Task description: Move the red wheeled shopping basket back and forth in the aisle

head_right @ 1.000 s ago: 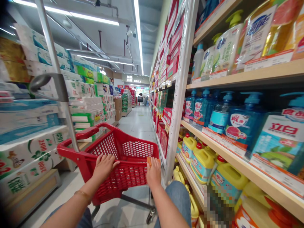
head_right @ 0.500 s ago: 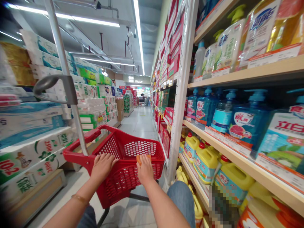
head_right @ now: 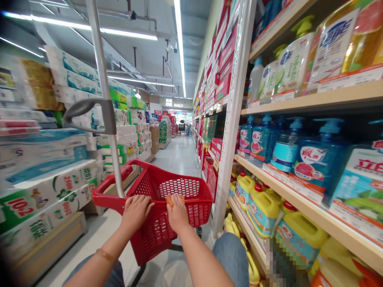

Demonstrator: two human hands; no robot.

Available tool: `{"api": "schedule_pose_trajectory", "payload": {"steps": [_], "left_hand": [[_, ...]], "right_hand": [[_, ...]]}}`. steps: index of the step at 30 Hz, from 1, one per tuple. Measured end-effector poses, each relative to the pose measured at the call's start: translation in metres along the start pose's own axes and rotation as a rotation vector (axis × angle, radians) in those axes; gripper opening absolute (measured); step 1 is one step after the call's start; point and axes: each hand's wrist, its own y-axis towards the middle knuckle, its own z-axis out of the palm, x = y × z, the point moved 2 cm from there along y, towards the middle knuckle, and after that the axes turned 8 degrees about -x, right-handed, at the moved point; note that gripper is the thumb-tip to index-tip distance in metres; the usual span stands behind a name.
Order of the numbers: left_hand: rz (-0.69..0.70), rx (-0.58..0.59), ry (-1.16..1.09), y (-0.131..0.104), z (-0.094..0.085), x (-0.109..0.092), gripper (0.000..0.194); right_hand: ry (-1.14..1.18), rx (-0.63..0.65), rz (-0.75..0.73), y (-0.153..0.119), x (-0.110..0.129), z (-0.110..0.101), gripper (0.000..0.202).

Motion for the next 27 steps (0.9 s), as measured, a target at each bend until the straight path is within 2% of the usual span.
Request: {"api": "schedule_pose_trajectory", "payload": {"steps": [2, 4, 8, 11, 12, 14, 16, 18, 20, 23, 27], "left_hand": [[-0.051, -0.032, 0.012, -0.001, -0.003, 0.004, 0.027], [-0.084, -0.027, 0.008, 0.0, -0.003, 0.004, 0.026], [-0.101, 0.018, -0.006, 0.007, 0.0, -0.005, 0.026], [-0.085, 0.027, -0.057, 0.007, -0.001, -0.009, 0.027], [-0.079, 0.0, -0.076, 0.005, -0.003, -0.008, 0.026], [-0.104, -0.128, -0.084, 0.0, -0.011, 0.003, 0.027], [-0.201, -0.314, -0.031, -0.004, -0.022, 0.024, 0.039], [-0.283, -0.406, 0.023, -0.006, -0.032, 0.048, 0.053], [-0.216, -0.292, 0.048, -0.003, -0.038, 0.067, 0.05], [-0.162, -0.105, 0.092, 0.005, -0.044, 0.081, 0.041], [-0.209, -0.078, 0.094, 0.011, -0.047, 0.075, 0.041]], "right_hand": [[-0.043, -0.031, 0.072, 0.001, -0.01, -0.005, 0.048], [-0.055, -0.045, 0.104, 0.004, -0.004, -0.001, 0.046], [0.045, -0.027, 0.017, 0.009, 0.032, 0.017, 0.046], [0.126, -0.012, -0.062, 0.009, 0.041, 0.018, 0.046], [0.138, -0.008, -0.071, 0.009, 0.037, 0.015, 0.046], [0.13, -0.009, -0.054, 0.01, 0.02, 0.007, 0.045], [0.095, -0.023, 0.0, 0.012, 0.002, -0.002, 0.045], [0.064, -0.029, 0.039, 0.015, -0.01, -0.006, 0.045], [0.045, -0.023, 0.056, 0.017, -0.011, -0.006, 0.045], [0.035, -0.012, 0.065, 0.021, 0.01, 0.004, 0.045], [0.098, 0.003, 0.015, 0.021, 0.055, 0.02, 0.048]]}}
